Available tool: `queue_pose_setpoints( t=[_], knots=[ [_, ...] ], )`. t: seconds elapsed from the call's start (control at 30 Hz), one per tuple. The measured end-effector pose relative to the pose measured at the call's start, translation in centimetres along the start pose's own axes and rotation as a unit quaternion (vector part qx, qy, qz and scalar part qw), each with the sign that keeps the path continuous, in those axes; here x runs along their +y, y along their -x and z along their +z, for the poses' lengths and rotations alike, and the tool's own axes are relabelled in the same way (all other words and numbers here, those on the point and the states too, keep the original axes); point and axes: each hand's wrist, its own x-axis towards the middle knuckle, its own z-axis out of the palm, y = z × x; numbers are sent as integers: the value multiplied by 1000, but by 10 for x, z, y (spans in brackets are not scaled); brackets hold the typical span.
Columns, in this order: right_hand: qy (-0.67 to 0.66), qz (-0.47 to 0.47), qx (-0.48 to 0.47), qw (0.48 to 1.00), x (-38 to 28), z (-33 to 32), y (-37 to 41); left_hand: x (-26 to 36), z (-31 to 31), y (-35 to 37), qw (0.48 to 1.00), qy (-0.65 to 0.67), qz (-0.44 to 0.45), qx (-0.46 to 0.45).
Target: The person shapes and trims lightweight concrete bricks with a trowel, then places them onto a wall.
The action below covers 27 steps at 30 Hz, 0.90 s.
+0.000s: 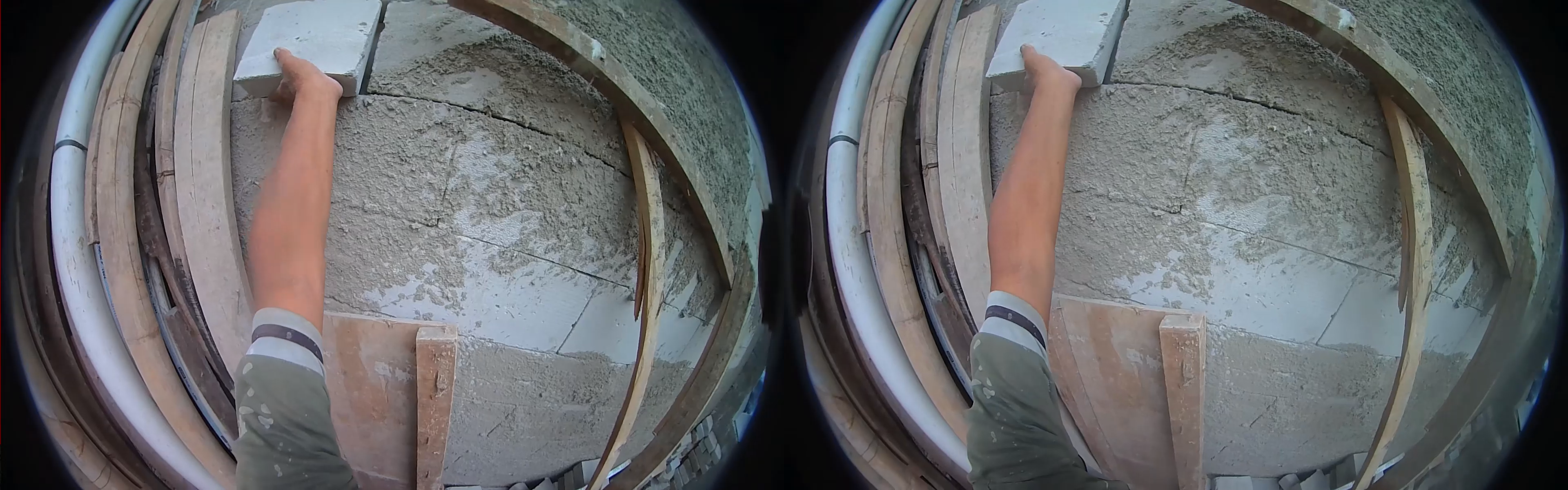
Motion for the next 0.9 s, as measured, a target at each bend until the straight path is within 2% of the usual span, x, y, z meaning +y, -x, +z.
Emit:
queue_pose_setpoints(
  t=[0.07, 0.13, 0.17, 0.3, 0.4, 0.47, 0.53, 0.6, 0.67, 0.77, 0.83, 0.9],
  knots=[
    [13, -21, -9, 1000, -6, -11, -25, 5, 4, 16, 999, -15, -31, 1],
    [27, -38, -15, 999, -13, -23, -45, -4, 10, 8, 998, -51, -21, 30],
    [32, -41, -15, 999, -14, -28, -49, -9, 11, 3, 994, -92, -26, 53],
    [46, -44, -4, 998, -14, -43, -50, -3, 9, 10, 993, -99, -47, 35],
    [61, -53, 0, 997, -20, -58, -58, 2, 4, 1, 982, -168, -59, 64],
    [73, -57, -3, 996, -22, -69, -60, 10, 1, 3, 949, -311, -40, 37],
    [89, -61, -7, 994, -24, -82, -58, 1, 2, 0, 954, -293, -14, 60],
    [104, -63, -4, 993, -26, -101, -55, -2, 2, 6, 900, -418, 25, 117],
    [108, -57, 5, 993, -22, -107, -46, 15, 1, 29, 908, -406, 33, 100],
    [116, -58, 3, 991, -23, -115, -45, 20, -7, 24, 897, -429, 7, 101],
    [117, -63, 2, 991, -27, -114, -51, 12, -15, 12, 940, -330, 3, 90],
    [117, -65, 2, 991, -29, -111, -56, 11, -13, 9, 941, -324, -4, 91]
  ],
)
